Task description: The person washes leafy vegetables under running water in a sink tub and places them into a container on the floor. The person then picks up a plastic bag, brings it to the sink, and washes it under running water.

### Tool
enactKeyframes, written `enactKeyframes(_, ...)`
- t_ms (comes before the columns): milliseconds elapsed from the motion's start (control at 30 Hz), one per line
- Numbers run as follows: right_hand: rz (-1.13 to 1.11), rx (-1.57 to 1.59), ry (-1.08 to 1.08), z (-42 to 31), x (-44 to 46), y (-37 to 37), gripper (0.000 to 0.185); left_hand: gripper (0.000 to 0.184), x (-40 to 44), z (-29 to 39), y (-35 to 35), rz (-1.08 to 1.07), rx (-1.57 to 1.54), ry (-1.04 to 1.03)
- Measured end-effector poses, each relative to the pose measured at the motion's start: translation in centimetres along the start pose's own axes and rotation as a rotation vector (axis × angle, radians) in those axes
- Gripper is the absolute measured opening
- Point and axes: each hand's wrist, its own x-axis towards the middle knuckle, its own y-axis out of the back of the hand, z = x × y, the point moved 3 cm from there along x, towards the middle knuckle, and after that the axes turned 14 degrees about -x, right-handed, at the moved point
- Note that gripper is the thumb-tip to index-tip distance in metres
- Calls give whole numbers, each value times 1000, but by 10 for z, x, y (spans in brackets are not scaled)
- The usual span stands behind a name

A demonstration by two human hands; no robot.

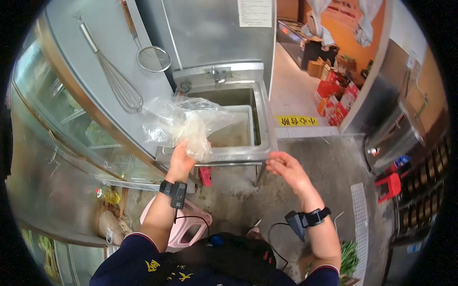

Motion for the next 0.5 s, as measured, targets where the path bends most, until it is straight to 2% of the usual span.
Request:
enactKeyframes(133,-122,-125,0,-20,120,69,35,31,66,-5,10,98,-71,-130)
enactKeyframes(200,-137,-230,0,-23,177,88,36,31,91,-7,10,-24,-197,-140)
enactKeyframes(233,-159,-239,3,-24,204,95,36,31,107,-8,9,-15,-203,-161)
enactKeyframes(300,-174,-337,57,-25,258,104,38,32,141,-6,6,156,-258,-262)
enactKeyframes(333,-185,-349,66,-21,285,108,38,32,158,-6,5,154,-267,-278)
enactKeyframes(400,-179,-583,162,-11,338,112,41,32,190,-3,9,132,-180,-357)
enactKeyframes(500,-202,-755,244,-1,403,107,45,34,240,-3,22,246,-309,-322)
